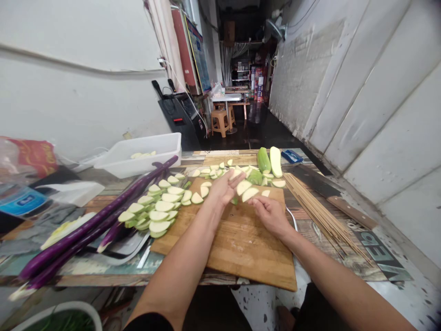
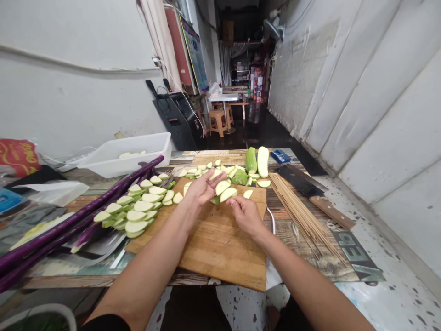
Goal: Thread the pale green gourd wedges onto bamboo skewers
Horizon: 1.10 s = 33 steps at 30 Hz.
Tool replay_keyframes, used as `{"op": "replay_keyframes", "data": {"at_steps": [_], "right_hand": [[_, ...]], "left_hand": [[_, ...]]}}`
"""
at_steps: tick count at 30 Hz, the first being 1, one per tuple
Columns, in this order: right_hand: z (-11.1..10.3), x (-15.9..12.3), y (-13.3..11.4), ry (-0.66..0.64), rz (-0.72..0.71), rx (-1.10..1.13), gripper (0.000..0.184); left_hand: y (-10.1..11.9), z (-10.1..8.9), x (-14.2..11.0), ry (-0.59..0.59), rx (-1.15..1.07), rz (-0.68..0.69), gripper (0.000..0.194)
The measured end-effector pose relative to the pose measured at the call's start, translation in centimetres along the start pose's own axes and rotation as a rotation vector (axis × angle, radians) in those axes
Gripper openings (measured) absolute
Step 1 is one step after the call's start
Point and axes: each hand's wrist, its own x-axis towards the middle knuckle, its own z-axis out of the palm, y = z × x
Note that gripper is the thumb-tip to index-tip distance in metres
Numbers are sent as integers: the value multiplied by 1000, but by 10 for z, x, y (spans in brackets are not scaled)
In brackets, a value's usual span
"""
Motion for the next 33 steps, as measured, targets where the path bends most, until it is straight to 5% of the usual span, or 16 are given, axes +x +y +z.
{"op": "replay_keyframes", "data": {"at_steps": [17,19,24,28,33], "right_hand": [[-4,3,-2,89,-41,-87,27],[-9,5,-3,126,-41,-67,27],[-25,12,4,381,52,-29,30],[-29,16,14,483,141,50,31],[-25,18,19,475,169,124,29]], "left_hand": [[-11,5,-3,1,159,63,11],[-5,-2,0,38,234,177,14],[15,-29,9,275,788,692,21],[28,-42,4,273,1538,483,22],[35,-43,-5,15,1933,462,34]]}}
